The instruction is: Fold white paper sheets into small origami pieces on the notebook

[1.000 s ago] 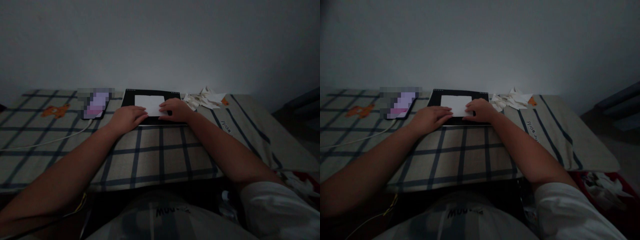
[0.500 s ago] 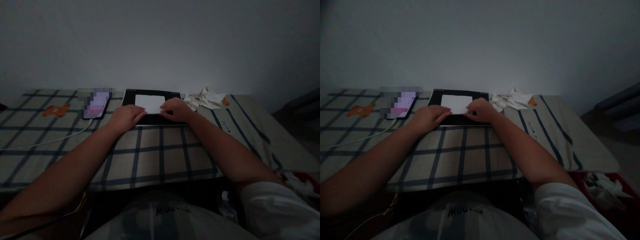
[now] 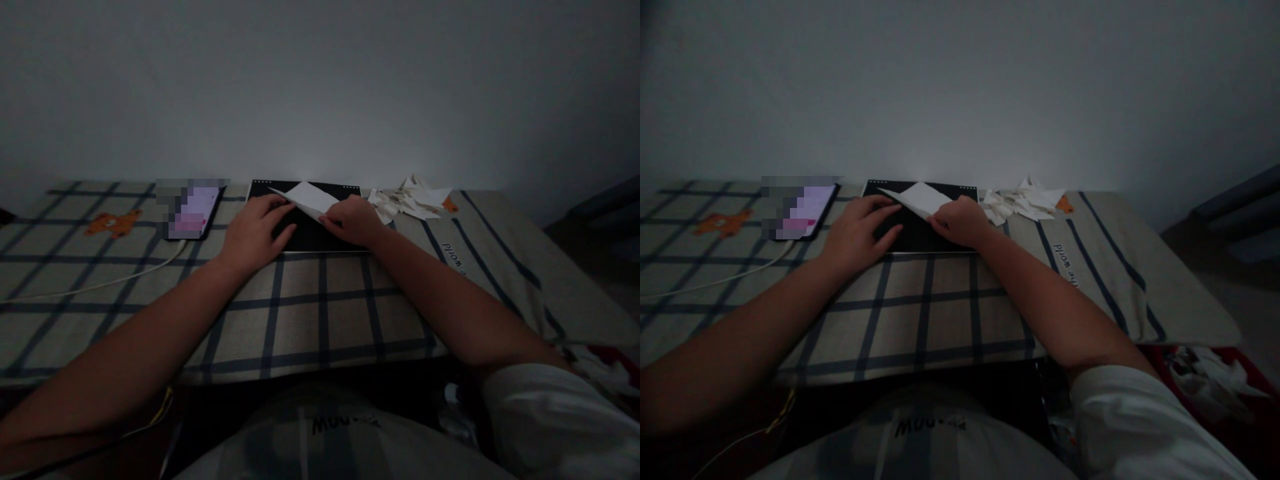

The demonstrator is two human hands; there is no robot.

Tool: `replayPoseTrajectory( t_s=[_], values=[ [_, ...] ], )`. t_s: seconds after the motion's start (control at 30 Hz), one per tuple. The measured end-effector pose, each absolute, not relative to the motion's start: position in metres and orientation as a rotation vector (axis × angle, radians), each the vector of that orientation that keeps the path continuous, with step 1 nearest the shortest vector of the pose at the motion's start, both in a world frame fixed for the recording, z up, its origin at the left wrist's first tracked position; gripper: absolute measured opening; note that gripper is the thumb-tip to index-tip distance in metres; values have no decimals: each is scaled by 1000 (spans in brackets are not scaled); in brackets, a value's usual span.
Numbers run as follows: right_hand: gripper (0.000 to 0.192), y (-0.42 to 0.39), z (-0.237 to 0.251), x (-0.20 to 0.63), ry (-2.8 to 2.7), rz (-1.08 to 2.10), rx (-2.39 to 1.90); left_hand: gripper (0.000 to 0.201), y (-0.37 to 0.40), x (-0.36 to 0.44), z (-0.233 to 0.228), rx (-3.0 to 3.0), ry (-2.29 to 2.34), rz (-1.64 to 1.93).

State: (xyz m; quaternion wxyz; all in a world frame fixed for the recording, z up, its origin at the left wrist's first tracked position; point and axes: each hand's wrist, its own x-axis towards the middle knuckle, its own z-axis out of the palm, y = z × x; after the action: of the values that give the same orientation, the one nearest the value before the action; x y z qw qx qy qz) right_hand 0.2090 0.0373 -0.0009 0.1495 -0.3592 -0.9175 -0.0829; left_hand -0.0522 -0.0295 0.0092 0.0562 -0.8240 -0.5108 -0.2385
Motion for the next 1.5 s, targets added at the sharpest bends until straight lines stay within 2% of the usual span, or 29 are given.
replayPoseTrajectory(
  t_s=[0.13,0.33,0.53,0.9,1.17,1.5],
  values=[
    [52,32,2,202,-2703,-241,-973,69,-23,-55,2,-2554,-1568,-687],
    [54,26,2,195,-2776,-228,-786,78,-17,-59,-5,-2651,-1566,-645],
    [36,32,-11,200,-2711,-46,-585,76,-15,-60,-4,-2652,-1577,-609],
    [35,31,-16,199,-2680,275,-440,73,-8,-67,-8,-2657,-1569,-683],
    [39,40,-24,199,-2573,321,-543,76,-6,-69,-9,-2612,-1695,-687],
    [37,50,-29,207,-2592,120,-886,71,-7,-66,-5,-2608,-1698,-622]
  ],
)
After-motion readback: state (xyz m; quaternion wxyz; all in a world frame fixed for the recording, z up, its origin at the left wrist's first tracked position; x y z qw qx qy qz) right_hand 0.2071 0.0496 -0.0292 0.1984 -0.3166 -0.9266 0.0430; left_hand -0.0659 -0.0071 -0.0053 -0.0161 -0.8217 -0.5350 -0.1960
